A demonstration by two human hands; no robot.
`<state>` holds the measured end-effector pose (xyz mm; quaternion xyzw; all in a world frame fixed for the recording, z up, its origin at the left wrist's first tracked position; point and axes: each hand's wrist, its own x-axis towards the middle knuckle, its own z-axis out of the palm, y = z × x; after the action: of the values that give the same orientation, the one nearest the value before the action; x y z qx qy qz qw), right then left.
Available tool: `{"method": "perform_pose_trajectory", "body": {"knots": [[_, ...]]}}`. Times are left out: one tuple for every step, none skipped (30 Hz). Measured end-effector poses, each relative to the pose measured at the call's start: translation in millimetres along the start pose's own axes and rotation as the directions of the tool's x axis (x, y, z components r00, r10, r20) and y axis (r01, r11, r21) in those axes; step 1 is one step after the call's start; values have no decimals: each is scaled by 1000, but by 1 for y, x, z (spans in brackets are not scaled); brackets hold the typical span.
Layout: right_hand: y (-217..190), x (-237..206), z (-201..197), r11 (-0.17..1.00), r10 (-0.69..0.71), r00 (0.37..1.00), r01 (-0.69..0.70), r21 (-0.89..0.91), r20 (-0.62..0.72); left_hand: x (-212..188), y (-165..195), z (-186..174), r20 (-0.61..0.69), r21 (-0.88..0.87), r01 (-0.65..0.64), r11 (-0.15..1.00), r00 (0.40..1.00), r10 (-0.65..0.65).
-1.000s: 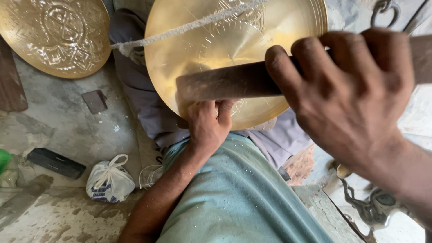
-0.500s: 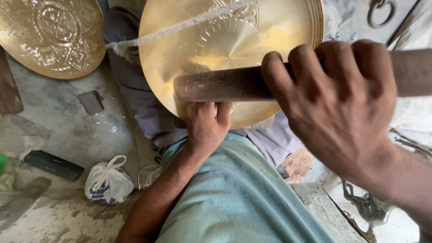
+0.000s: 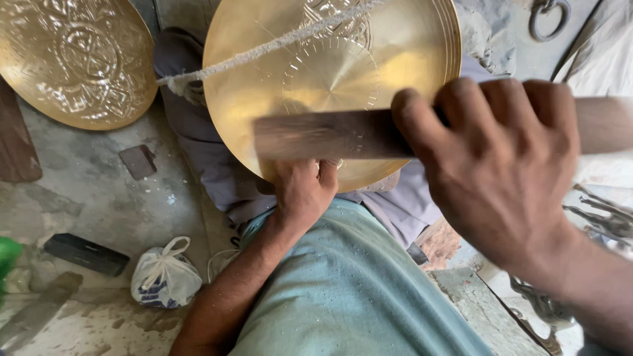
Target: The person sits on the floor holding a small punch against a brass plate and strikes it repeatedly with a wooden mallet, working the punch around a decorative pattern to deepen the engraved design. A second finished engraved plate rests beside them on the floor.
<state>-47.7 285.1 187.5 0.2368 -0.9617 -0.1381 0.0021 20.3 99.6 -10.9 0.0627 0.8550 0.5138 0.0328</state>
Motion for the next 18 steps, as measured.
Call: {"method": "perform_pose_trajectory", "body": {"knots": [[0,-5,-1,998,6,1000,-7,-69,-10,6,5,-5,30,39,34,999,999,-35],[-1,-12,-2,990,12,1000,-14,-137,-15,12,10,-12,62,78,69,995,995,-74],[-1,-20,-2,993,114,993,-114,5,23,19,17,-19,92,117,104,988,989,-115],[1,-29,0,966,205,976,-213,144,66,26,22,-29,26,54,52,997,998,-54],[2,-37,6,910,288,950,-310,276,116,33,27,-44,-44,-5,-9,1000,999,9],[0,-46,12,823,415,905,-415,387,89,43,30,-57,-113,-61,-74,995,991,66],[-4,-56,19,712,533,842,-499,495,81,56,33,-63,-25,-143,-16,990,1000,13],[-8,-66,26,584,622,770,-576,572,141,68,34,-70,69,-219,51,974,997,-37],[-12,-76,33,440,700,686,-633,637,198,79,36,-73,164,-285,120,951,984,-76],[-16,-84,41,286,740,599,-691,663,305,89,38,-73,242,-282,15,959,969,56],[-20,-93,49,125,756,508,-731,670,413,99,39,-73,319,-288,-92,953,930,186],[-26,-102,54,27,746,453,-754,657,489,105,41,-74,392,-303,-191,934,868,305],[-30,-110,59,-70,723,398,-770,634,564,112,42,-71,460,-280,-237,930,818,347],[-35,-117,64,-165,691,345,-780,603,635,118,42,-66,525,-260,-283,923,761,382],[-41,-124,67,-181,691,330,-782,597,643,123,43,-63,589,-245,-331,912,696,411],[-46,-131,70,-198,691,314,-784,588,651,127,43,-61,640,-214,-325,921,666,383],[-53,-136,73,-215,690,299,-785,581,659,130,43,-60,688,-180,-320,930,634,352],[-58,-140,74,-269,702,303,-726,633,645,133,44,-59,733,-145,-318,937,602,318]]}}
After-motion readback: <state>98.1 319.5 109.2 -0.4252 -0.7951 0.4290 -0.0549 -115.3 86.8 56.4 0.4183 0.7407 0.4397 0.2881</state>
